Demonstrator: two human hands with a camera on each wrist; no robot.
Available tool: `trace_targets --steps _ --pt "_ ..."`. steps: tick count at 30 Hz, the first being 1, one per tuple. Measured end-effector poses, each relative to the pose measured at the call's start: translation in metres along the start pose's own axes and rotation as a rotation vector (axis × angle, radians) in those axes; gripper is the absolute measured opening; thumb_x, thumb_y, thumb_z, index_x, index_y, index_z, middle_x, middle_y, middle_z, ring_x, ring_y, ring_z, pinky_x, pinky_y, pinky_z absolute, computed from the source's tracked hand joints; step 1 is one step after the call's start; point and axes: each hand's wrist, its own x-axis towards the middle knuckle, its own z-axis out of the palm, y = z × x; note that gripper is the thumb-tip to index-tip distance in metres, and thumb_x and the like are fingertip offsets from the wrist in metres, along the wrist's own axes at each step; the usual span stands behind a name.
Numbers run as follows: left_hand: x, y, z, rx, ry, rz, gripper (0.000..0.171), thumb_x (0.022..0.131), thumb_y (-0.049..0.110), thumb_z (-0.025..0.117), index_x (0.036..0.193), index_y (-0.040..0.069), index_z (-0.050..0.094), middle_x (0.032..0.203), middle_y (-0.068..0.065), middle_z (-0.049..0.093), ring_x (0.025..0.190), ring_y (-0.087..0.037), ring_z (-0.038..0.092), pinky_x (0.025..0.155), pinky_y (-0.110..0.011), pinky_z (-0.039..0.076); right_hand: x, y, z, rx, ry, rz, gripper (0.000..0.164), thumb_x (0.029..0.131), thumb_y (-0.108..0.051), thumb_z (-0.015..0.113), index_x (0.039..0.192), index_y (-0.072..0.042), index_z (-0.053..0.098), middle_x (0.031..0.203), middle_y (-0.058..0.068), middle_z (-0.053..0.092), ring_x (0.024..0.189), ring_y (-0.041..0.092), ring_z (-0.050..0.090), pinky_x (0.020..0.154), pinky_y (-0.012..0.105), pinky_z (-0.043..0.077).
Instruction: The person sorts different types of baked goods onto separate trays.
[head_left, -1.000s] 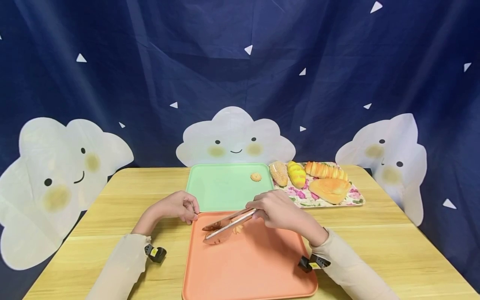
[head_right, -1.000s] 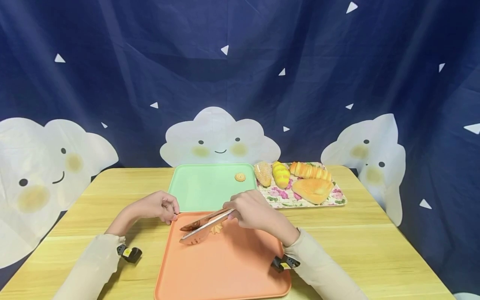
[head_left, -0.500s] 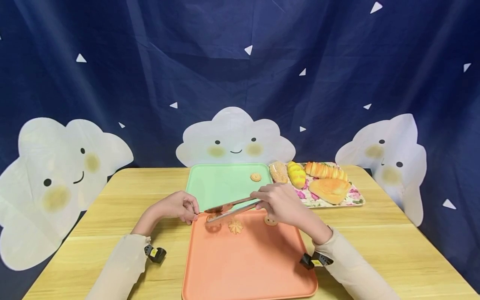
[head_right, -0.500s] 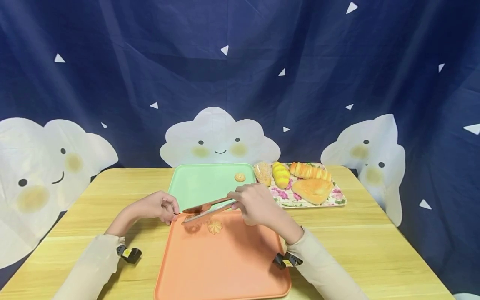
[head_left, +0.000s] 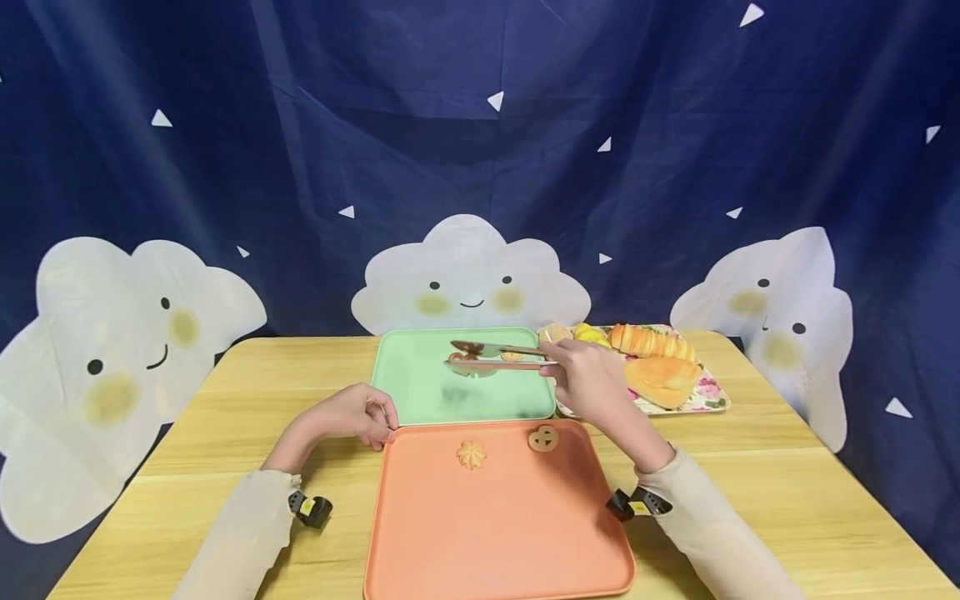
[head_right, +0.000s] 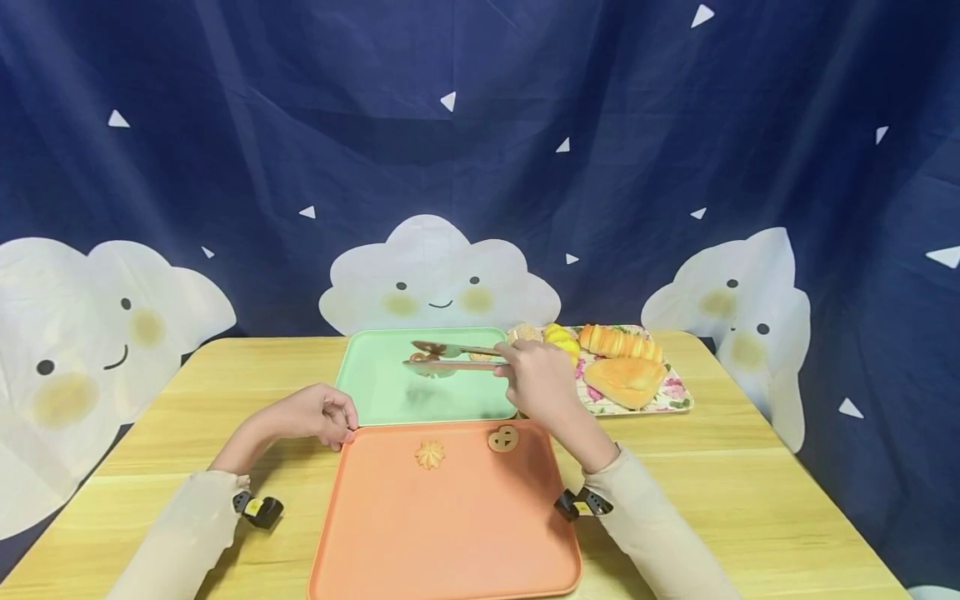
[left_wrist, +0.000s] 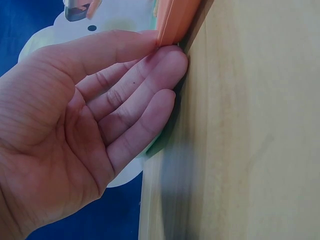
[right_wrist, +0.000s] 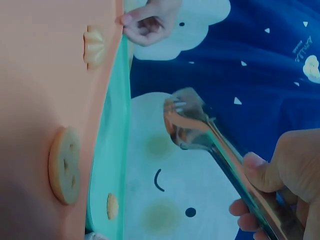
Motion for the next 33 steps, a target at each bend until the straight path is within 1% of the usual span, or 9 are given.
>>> trace_targets --steps 4,6,9,13,18,22,27,30,33 --pt "0.0001 -0.0003 0.0003 0.008 0.004 -0.004 0.009 0.084 0.005 0.075 0.090 0.000 0.070 0.073 -0.011 0.074 0.067 -0.020 0.071 0.062 -0.033 0.057 -0.0007 0.0035 0.0014 -0.049 0.023 0.058 0.021 0.081 -0.011 0.082 0.102 -0.012 0.079 0.070 0.003 0.066 0.049 0.022 0.053 0.039 0.028 0.027" --pt "0.0000 -0.0005 0.0004 0.011 0.005 -0.004 0.009 0.085 0.005 0.075 0.090 0.000 0.070 0.073 -0.010 0.074 0.067 -0.020 0.071 0.062 -0.033 0.057 -0.0013 0.0046 0.0026 -0.069 0.020 0.085 0.020 0.079 -0.010 0.083 0.099 -0.012 0.078 0.069 0.004 0.066 0.048 0.022 0.053 0.039 0.028 0.027" --pt "0.0002 -0.0009 0.0007 0.016 0.006 -0.005 0.009 0.085 0.005 0.076 0.090 0.001 0.070 0.073 -0.010 0.074 0.067 -0.020 0.072 0.062 -0.032 0.057 -0.0015 0.0053 0.0031 -0.100 0.000 0.132 0.015 0.078 -0.008 0.082 0.092 -0.012 0.076 0.065 0.004 0.062 0.046 0.022 0.048 0.039 0.029 0.024" --pt "0.0007 -0.0017 0.0008 0.018 0.006 -0.005 0.010 0.085 0.006 0.077 0.090 0.001 0.070 0.073 -0.010 0.074 0.067 -0.020 0.072 0.062 -0.032 0.057 -0.0015 0.0054 0.0028 -0.143 -0.041 0.195 0.010 0.077 -0.008 0.080 0.082 -0.012 0.071 0.061 0.004 0.056 0.044 0.021 0.044 0.039 0.030 0.023" --pt "-0.0001 -0.0005 0.0008 0.000 0.006 0.004 0.013 0.085 0.006 0.078 0.091 -0.001 0.069 0.073 -0.013 0.074 0.067 -0.020 0.072 0.062 -0.032 0.057 -0.0019 0.0045 0.0017 -0.177 -0.111 0.248 0.010 0.078 -0.011 0.082 0.081 -0.012 0.072 0.060 0.004 0.055 0.045 0.022 0.043 0.040 0.030 0.023" --pt "-0.0011 0.0008 0.0007 -0.006 0.005 0.010 0.015 0.084 0.005 0.078 0.092 -0.003 0.069 0.073 -0.016 0.073 0.066 -0.021 0.072 0.061 -0.032 0.057 -0.0018 0.0042 0.0011 -0.190 -0.174 0.286 0.010 0.079 -0.011 0.083 0.080 -0.011 0.073 0.057 0.004 0.054 0.044 0.021 0.041 0.040 0.030 0.022" --pt "-0.0015 0.0017 0.0006 -0.008 0.009 0.010 0.015 0.084 0.005 0.078 0.092 -0.003 0.069 0.073 -0.017 0.073 0.066 -0.022 0.072 0.061 -0.031 0.056 -0.0012 0.0051 0.0006 -0.203 -0.231 0.344 0.009 0.078 -0.010 0.082 0.077 -0.012 0.073 0.057 0.005 0.057 0.045 0.024 0.048 0.037 0.037 0.031" --pt "-0.0015 0.0014 0.0006 -0.009 0.008 0.014 0.015 0.084 0.005 0.078 0.092 -0.003 0.069 0.073 -0.017 0.073 0.066 -0.022 0.072 0.060 -0.031 0.056 -0.0014 0.0060 -0.0001 -0.201 -0.247 0.361 0.013 0.077 -0.011 0.081 0.071 -0.013 0.070 0.057 0.005 0.058 0.046 0.026 0.051 0.037 0.040 0.034" --pt "-0.0014 0.0004 0.0007 -0.010 0.006 0.015 0.015 0.084 0.006 0.078 0.092 -0.003 0.069 0.073 -0.016 0.073 0.066 -0.022 0.072 0.061 -0.032 0.057 -0.0014 0.0060 -0.0014 -0.193 -0.258 0.365 0.021 0.078 -0.012 0.082 0.065 -0.014 0.065 0.055 0.004 0.055 0.045 0.024 0.049 0.038 0.039 0.031"
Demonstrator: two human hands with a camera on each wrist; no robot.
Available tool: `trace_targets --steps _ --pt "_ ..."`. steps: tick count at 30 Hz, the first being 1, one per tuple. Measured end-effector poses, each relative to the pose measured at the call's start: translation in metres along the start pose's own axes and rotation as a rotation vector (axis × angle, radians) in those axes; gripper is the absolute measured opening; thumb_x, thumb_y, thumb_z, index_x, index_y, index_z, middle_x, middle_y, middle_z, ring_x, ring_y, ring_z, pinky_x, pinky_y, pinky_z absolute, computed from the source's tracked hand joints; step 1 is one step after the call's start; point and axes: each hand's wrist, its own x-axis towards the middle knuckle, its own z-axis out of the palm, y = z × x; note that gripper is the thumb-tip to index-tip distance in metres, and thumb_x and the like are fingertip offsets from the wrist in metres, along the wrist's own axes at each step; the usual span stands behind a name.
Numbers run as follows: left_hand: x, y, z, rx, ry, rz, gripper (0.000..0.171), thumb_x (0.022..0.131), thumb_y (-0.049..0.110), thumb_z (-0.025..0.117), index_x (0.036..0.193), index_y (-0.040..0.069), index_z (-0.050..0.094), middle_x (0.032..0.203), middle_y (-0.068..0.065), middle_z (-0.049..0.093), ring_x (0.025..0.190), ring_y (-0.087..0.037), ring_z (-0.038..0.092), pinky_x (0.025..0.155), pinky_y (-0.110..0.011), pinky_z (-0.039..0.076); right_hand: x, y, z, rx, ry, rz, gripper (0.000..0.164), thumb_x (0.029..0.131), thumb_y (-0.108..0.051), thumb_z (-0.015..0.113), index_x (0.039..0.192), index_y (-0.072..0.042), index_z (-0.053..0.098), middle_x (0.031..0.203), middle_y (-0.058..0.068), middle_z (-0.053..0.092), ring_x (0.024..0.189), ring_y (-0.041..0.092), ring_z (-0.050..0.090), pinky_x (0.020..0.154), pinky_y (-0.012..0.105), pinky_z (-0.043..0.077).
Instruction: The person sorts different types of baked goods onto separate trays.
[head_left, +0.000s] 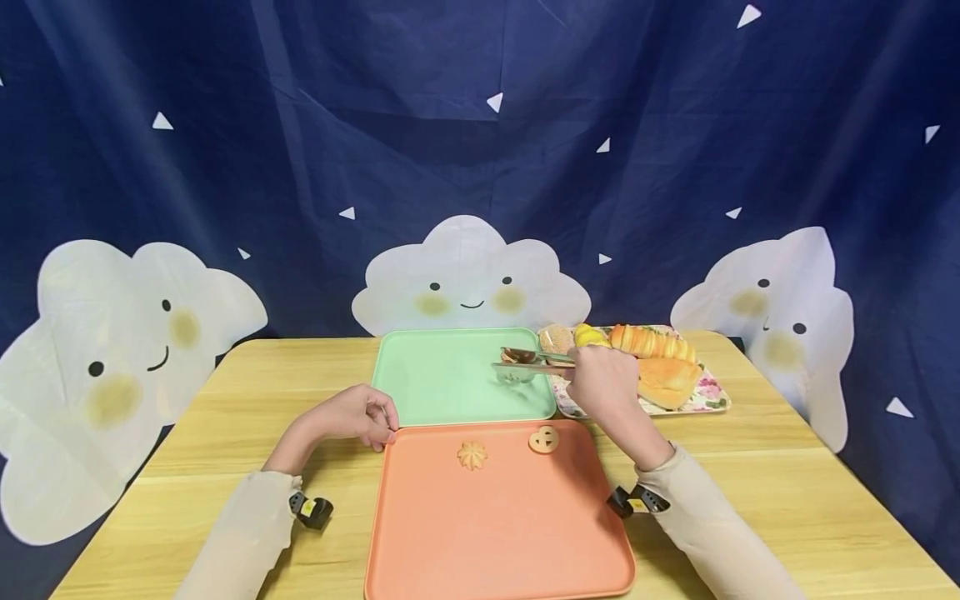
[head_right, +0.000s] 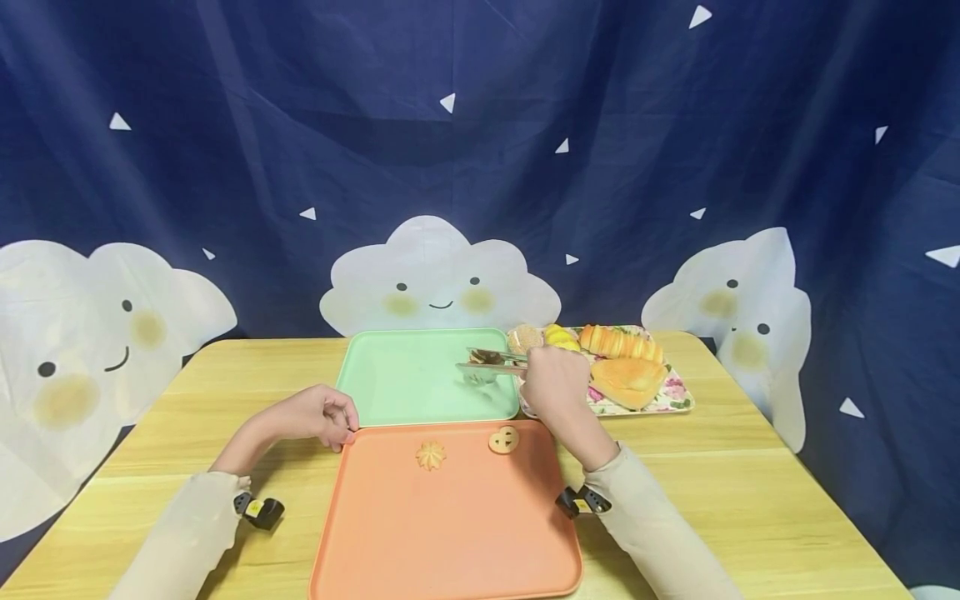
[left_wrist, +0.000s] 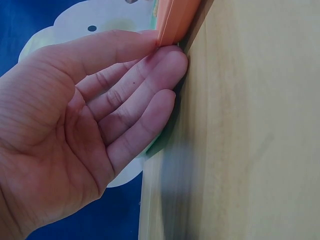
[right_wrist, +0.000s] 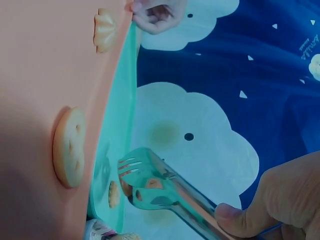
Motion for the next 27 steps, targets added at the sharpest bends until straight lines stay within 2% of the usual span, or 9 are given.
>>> trace_targets --steps 4,10,18,27 --pt "0.0001 -0.0008 0.0001 -0.001 -0.002 -0.001 0.015 0.084 0.005 0.078 0.092 -0.003 0.069 0.072 -0.015 0.073 0.066 -0.021 0.072 0.061 -0.032 0.057 -0.0001 -0.0006 -0.0012 -0.008 -0.024 0.002 0.026 0.077 -0.013 0.082 0.062 -0.014 0.062 0.053 0.002 0.051 0.045 0.022 0.045 0.038 0.037 0.028" --pt "0.0001 -0.0002 0.0006 0.004 0.001 -0.001 0.014 0.084 0.005 0.078 0.092 -0.004 0.069 0.073 -0.017 0.073 0.066 -0.021 0.071 0.061 -0.031 0.057 0.0002 -0.0008 -0.0015 -0.021 -0.074 0.014 0.022 0.078 -0.015 0.082 0.065 -0.013 0.065 0.054 0.004 0.054 0.046 0.024 0.049 0.038 0.039 0.031" --pt "0.0006 0.0000 0.0008 0.010 0.004 0.001 0.015 0.084 0.005 0.078 0.092 -0.003 0.069 0.073 -0.017 0.073 0.066 -0.022 0.072 0.061 -0.032 0.057 -0.0001 0.0000 -0.0022 -0.013 -0.092 0.016 0.022 0.079 -0.015 0.082 0.066 -0.012 0.065 0.054 0.004 0.052 0.046 0.023 0.047 0.038 0.036 0.028" --pt "0.0003 -0.0009 0.0002 0.005 -0.004 0.008 0.015 0.084 0.004 0.078 0.092 -0.004 0.069 0.074 -0.018 0.073 0.066 -0.022 0.072 0.061 -0.032 0.057 0.0005 0.0024 -0.0053 0.014 -0.092 0.007 0.016 0.078 -0.017 0.083 0.073 -0.013 0.068 0.060 0.005 0.059 0.048 0.024 0.051 0.040 0.040 0.037"
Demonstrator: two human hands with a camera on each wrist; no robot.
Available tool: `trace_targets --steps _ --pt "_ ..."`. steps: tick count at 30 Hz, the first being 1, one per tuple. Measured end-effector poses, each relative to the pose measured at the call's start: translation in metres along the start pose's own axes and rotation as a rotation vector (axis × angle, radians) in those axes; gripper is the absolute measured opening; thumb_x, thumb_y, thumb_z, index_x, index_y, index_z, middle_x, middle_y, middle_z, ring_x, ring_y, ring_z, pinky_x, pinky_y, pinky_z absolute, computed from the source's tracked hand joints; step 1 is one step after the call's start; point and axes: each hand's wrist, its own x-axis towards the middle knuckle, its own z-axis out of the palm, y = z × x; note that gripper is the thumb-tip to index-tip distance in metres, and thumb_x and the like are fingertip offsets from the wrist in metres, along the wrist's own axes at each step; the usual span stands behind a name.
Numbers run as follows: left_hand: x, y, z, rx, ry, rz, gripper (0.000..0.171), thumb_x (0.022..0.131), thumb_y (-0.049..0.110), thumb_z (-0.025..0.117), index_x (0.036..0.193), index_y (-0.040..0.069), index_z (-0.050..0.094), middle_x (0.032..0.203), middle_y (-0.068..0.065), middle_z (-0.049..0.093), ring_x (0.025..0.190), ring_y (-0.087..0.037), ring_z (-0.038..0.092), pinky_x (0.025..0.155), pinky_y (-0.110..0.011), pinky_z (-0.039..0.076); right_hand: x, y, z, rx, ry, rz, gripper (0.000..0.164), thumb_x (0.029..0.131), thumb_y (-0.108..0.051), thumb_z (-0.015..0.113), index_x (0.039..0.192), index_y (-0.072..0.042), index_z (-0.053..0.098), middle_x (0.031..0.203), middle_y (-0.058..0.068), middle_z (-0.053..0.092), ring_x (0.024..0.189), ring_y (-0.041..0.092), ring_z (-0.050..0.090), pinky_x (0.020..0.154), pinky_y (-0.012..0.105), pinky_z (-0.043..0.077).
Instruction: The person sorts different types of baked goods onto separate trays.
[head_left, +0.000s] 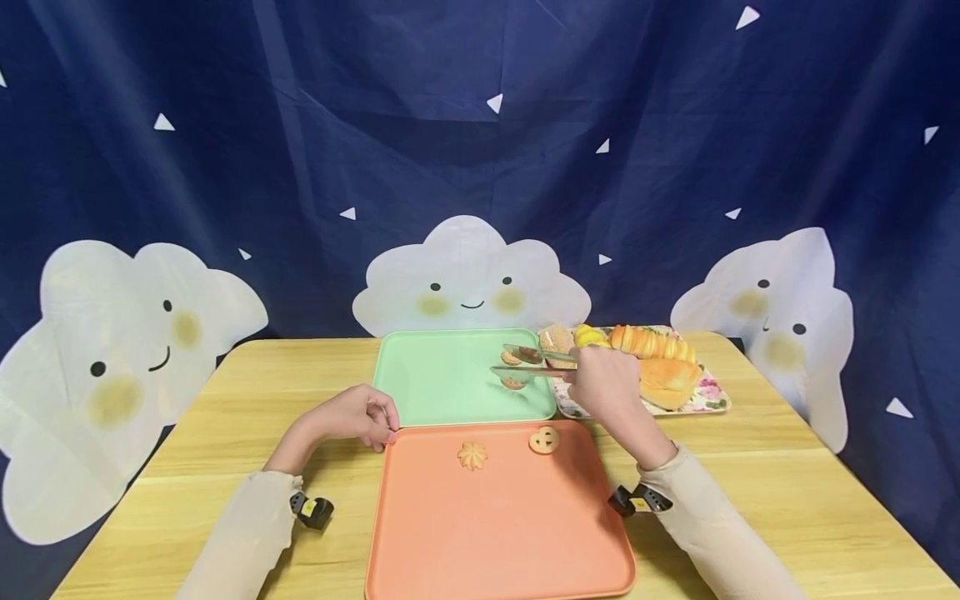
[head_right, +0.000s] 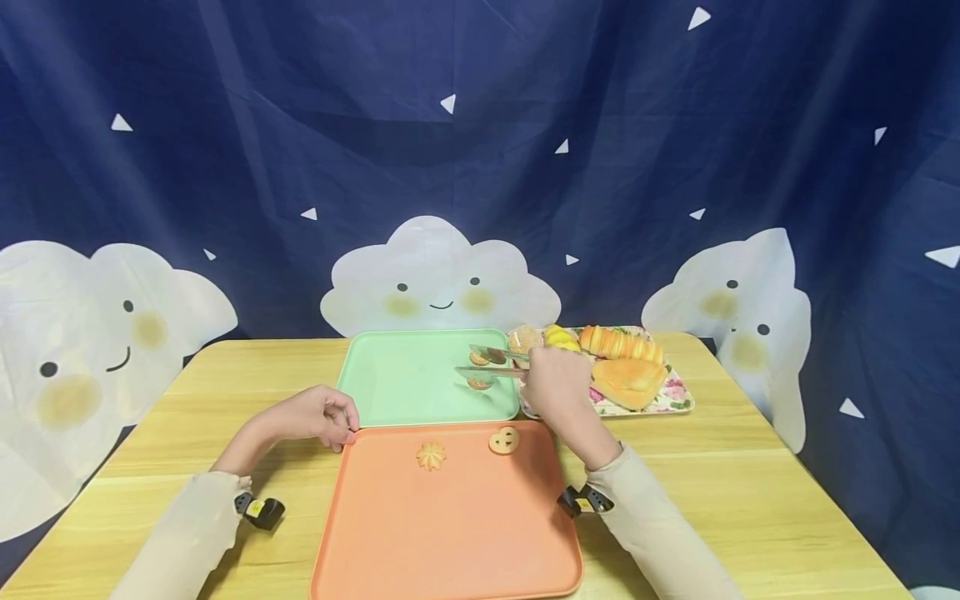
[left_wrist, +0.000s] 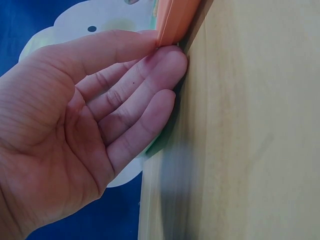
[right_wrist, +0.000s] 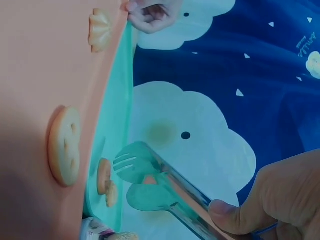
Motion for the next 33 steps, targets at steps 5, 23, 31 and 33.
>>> trace_targets --steps 5,23,31,33 --pt "0.000 0.000 0.000 -0.008 -0.002 0.000 0.015 0.084 0.005 0.078 0.092 -0.004 0.069 0.074 -0.019 0.073 0.066 -0.022 0.072 0.061 -0.032 0.057 0.002 0.006 -0.003 0.034 -0.018 -0.021 0.010 0.079 -0.017 0.081 0.080 -0.016 0.071 0.062 0.004 0.061 0.049 0.023 0.051 0.040 0.038 0.035" --pt "-0.001 0.001 0.000 -0.001 0.006 -0.013 0.015 0.084 0.005 0.078 0.092 -0.003 0.069 0.073 -0.020 0.072 0.067 -0.022 0.071 0.061 -0.033 0.057 0.007 0.034 -0.019 0.317 -0.142 -0.322 0.037 0.083 -0.010 0.080 0.120 -0.012 0.076 0.101 0.006 0.078 0.058 0.010 0.047 0.047 0.027 0.029" --pt "0.000 0.001 0.000 -0.005 0.006 -0.006 0.015 0.084 0.005 0.078 0.092 -0.003 0.069 0.073 -0.020 0.072 0.066 -0.022 0.071 0.061 -0.032 0.057 0.005 0.033 -0.024 0.352 -0.169 -0.389 0.037 0.079 -0.014 0.086 0.115 -0.016 0.078 0.098 -0.001 0.077 0.067 0.006 0.056 0.053 0.025 0.041" --pt "0.000 0.001 0.000 -0.003 0.004 -0.001 0.015 0.084 0.004 0.078 0.092 -0.003 0.069 0.073 -0.021 0.072 0.066 -0.022 0.071 0.061 -0.032 0.057 0.005 0.032 -0.025 0.375 -0.189 -0.414 0.038 0.079 -0.015 0.086 0.116 -0.016 0.078 0.102 -0.001 0.077 0.069 0.007 0.056 0.056 0.025 0.042"
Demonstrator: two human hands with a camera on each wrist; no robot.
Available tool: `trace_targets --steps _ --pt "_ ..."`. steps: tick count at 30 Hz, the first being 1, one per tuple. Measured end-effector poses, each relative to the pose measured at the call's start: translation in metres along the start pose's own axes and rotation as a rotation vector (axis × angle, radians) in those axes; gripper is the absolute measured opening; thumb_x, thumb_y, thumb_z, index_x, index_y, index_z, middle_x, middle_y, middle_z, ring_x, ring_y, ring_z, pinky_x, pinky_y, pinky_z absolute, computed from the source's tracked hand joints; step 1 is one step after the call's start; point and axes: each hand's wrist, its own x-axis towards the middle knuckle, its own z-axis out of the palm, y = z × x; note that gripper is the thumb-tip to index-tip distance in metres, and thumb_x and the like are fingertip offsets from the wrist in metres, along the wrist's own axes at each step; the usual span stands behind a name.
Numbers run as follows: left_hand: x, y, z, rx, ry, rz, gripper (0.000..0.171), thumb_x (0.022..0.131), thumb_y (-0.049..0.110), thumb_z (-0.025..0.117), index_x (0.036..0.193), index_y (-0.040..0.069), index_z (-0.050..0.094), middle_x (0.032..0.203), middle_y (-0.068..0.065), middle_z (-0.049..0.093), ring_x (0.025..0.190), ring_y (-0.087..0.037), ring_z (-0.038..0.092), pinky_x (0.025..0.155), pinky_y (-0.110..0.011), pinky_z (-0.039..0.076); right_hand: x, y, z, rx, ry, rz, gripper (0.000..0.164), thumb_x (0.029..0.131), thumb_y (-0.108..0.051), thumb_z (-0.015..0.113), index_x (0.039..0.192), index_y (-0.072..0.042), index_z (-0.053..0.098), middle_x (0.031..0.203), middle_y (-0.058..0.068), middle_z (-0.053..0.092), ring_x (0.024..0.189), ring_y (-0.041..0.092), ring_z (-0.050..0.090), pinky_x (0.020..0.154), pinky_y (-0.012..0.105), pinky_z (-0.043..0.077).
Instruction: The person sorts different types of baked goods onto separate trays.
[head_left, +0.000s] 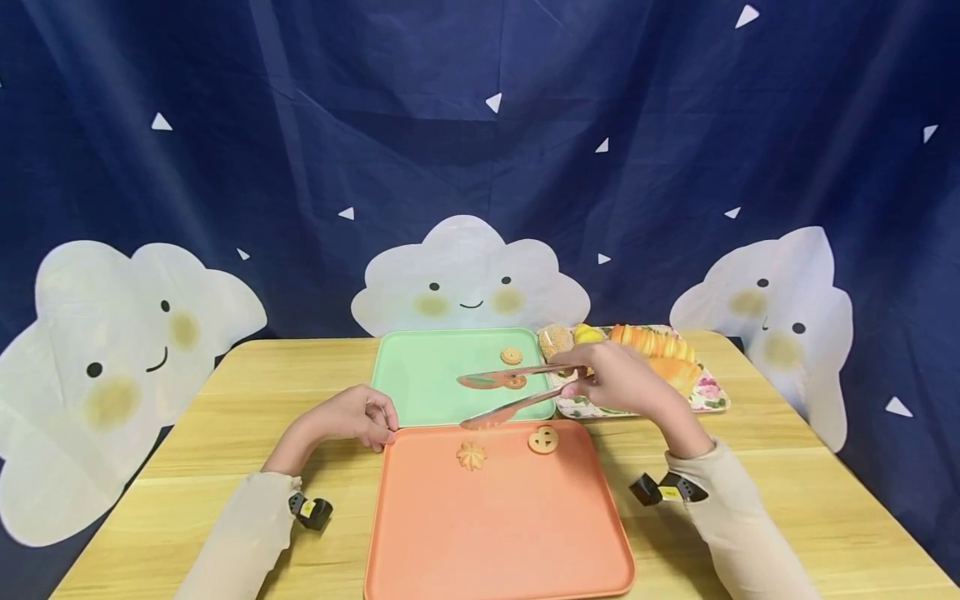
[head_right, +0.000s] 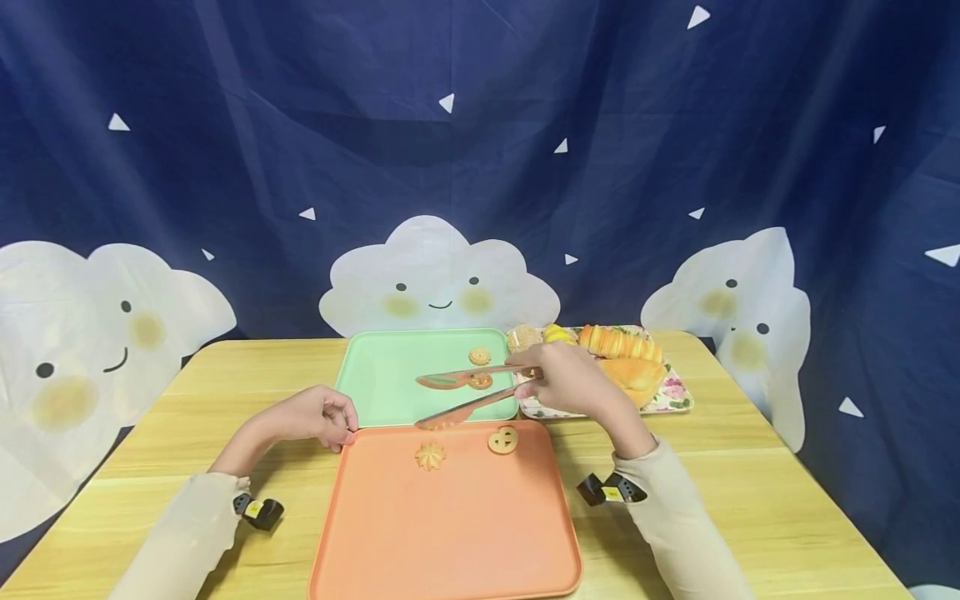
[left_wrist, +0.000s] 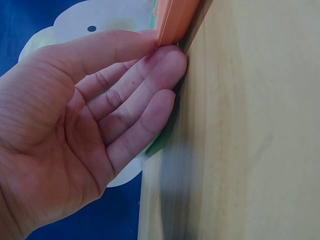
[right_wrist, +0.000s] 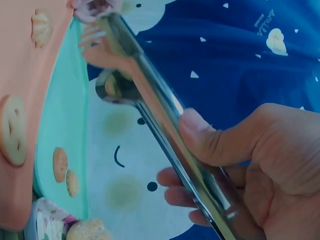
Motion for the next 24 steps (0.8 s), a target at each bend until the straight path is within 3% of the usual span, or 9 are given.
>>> trace_targets --steps 3,7,13,24 --pt "0.000 0.000 0.000 -0.001 -0.001 0.003 0.015 0.084 0.004 0.078 0.091 -0.004 0.069 0.073 -0.021 0.072 0.066 -0.022 0.071 0.061 -0.032 0.057 0.000 -0.002 0.000 0.048 -0.031 -0.066 0.039 0.080 -0.012 0.085 0.117 -0.013 0.077 0.110 0.001 0.077 0.079 0.011 0.063 0.063 0.028 0.049" --pt "0.000 0.000 0.000 0.000 0.000 -0.001 0.014 0.084 0.004 0.078 0.091 -0.003 0.069 0.073 -0.020 0.072 0.067 -0.023 0.072 0.061 -0.032 0.057 0.000 -0.003 0.002 0.096 -0.063 -0.161 0.038 0.080 -0.011 0.085 0.116 -0.009 0.076 0.107 0.002 0.077 0.088 0.015 0.069 0.073 0.032 0.055" --pt "0.000 0.000 0.000 0.009 0.001 -0.001 0.014 0.084 0.005 0.078 0.092 -0.003 0.069 0.074 -0.019 0.073 0.066 -0.023 0.072 0.061 -0.032 0.057 0.003 -0.005 0.008 0.059 -0.066 -0.239 0.039 0.075 -0.018 0.087 0.112 -0.013 0.078 0.101 -0.003 0.078 0.077 0.007 0.066 0.067 0.027 0.054" --pt "-0.001 0.001 0.001 0.005 0.004 0.005 0.015 0.084 0.005 0.078 0.092 -0.004 0.069 0.074 -0.018 0.073 0.066 -0.022 0.072 0.060 -0.032 0.057 0.007 -0.011 0.016 0.046 -0.136 -0.214 0.037 0.075 -0.007 0.086 0.111 -0.016 0.079 0.093 -0.007 0.075 0.074 0.003 0.063 0.066 0.022 0.052"
